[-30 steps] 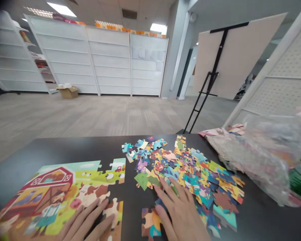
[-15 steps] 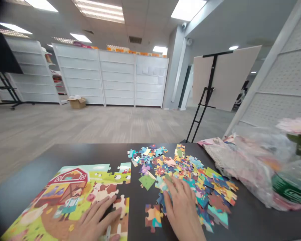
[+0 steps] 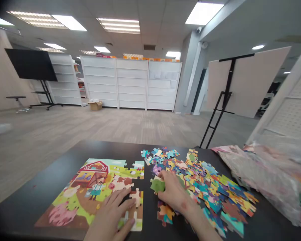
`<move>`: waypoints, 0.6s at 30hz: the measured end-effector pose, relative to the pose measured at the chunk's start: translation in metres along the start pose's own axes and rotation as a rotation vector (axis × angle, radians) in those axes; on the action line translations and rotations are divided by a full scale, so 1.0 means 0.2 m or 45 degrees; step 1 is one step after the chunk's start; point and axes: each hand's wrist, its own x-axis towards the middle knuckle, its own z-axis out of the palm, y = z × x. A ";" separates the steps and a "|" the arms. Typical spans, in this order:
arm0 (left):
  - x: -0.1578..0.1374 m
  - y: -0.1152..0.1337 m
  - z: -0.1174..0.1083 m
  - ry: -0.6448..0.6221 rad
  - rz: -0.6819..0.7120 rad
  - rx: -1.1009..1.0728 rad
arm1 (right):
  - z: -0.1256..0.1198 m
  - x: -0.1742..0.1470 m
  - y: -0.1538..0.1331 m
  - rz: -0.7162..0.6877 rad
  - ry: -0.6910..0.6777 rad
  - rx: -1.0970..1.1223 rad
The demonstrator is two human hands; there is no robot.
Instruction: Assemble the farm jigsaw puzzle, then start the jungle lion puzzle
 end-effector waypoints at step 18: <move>-0.01 -0.01 -0.01 0.031 0.109 0.072 | -0.01 0.10 0.11 -0.378 -0.090 0.159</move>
